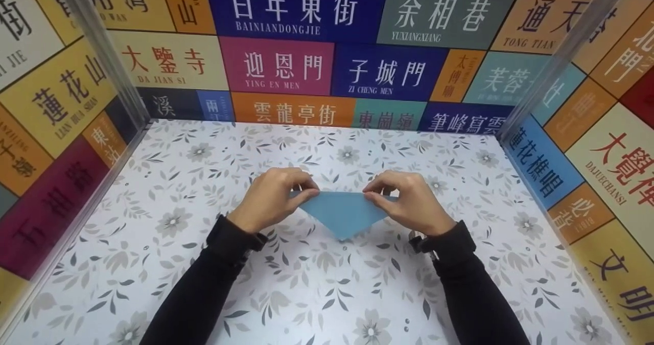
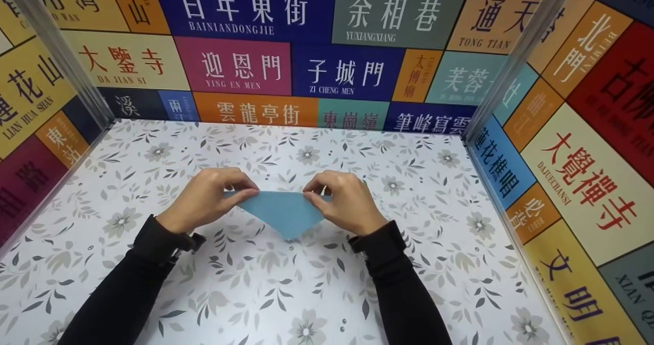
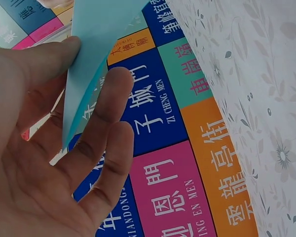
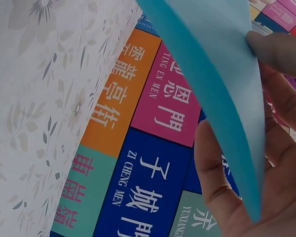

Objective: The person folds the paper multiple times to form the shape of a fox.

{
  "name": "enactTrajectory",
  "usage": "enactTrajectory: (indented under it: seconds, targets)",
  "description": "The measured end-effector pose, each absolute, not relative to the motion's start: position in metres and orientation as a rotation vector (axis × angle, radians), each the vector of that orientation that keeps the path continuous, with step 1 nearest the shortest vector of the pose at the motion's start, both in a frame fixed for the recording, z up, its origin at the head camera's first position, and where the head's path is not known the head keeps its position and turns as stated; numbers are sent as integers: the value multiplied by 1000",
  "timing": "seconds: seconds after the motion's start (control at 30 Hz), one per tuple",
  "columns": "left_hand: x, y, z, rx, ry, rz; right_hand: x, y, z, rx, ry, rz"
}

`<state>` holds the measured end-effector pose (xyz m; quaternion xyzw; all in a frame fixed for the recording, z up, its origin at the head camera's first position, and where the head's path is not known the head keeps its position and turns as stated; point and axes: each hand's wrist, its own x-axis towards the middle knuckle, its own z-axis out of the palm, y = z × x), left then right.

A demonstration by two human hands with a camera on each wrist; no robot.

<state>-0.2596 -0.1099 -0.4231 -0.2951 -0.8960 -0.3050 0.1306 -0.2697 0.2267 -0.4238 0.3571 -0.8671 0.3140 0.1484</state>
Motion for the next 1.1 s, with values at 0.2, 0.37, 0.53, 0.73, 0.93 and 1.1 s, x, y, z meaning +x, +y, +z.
enactTrajectory:
  seconds: [0.2,0.37,0.53,0.73,0.93,1.1]
  targets:
    - [-264,-115,-425,-807,-2680,-978,-272,237,-422,935,-2585,1005]
    - [-268,-117,-429,-779,-2705,-1013,-275,244,-422,864,-2642,1029]
    - [-270,-119,-431,-736,-2748,-1029,-278,248,-426,802,-2696,1012]
    - [-273,-122,-435,-698,-2862,-1034,-280,250,-432,738,-2783,978]
    - [-279,-125,-446,-688,-2946,-1050,-284,249,-439,775,-2886,952]
    - [-282,-126,-456,-690,-2985,-1077,-287,247,-445,813,-2932,915]
